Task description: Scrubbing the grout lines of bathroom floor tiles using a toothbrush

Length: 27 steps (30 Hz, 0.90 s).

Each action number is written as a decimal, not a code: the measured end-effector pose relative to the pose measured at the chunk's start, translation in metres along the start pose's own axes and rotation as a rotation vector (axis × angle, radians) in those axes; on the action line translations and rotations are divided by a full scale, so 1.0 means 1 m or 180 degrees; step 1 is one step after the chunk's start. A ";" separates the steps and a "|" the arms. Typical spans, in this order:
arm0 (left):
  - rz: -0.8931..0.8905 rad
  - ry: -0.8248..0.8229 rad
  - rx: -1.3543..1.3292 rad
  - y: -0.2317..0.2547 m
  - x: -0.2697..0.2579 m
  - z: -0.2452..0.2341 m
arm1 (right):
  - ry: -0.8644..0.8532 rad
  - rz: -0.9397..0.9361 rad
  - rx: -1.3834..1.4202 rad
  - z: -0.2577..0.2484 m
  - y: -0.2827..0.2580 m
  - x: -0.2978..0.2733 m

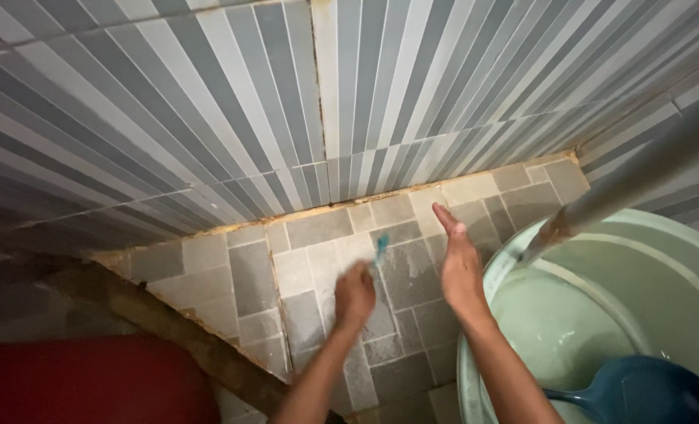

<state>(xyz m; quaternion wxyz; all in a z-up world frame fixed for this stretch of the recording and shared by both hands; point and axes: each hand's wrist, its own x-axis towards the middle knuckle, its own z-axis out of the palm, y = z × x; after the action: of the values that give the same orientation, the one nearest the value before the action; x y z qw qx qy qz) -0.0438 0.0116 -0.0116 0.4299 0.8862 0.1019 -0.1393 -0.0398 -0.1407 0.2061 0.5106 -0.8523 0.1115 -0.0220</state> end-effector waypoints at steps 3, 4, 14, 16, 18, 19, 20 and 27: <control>-0.0310 -0.0345 0.0064 0.026 -0.048 -0.020 | -0.0014 0.0050 0.0009 0.000 -0.006 -0.001; -0.0328 -0.0320 -0.0090 0.025 -0.052 -0.017 | -0.0003 0.0187 0.0064 0.000 -0.009 -0.001; -0.0345 -0.0183 -0.0278 0.034 0.057 0.021 | 0.0037 0.0273 0.0220 -0.001 -0.007 -0.001; -0.0791 -0.0337 -0.0717 0.017 0.042 0.026 | 0.0038 0.0515 0.0288 0.000 -0.005 0.004; -0.1242 -0.0473 -0.1170 -0.005 0.020 0.041 | 0.0023 0.0746 0.0350 0.001 0.002 0.008; -0.1335 -0.0636 -0.1652 -0.017 0.005 0.054 | -0.0008 0.0633 0.0439 0.002 0.007 0.009; -0.1403 -0.0802 -0.2129 -0.029 -0.006 0.067 | -0.0024 0.0510 0.0535 0.004 0.013 0.012; -0.0243 -0.0627 -0.1134 0.057 0.030 0.013 | 0.0038 0.0354 0.0892 0.005 0.006 0.009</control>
<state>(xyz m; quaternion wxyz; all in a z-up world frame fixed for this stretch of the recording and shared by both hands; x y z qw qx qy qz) -0.0002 -0.0319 0.0123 0.5822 0.7738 0.1159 -0.2212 -0.0311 -0.1407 0.1974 0.6244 -0.7650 0.1574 -0.0141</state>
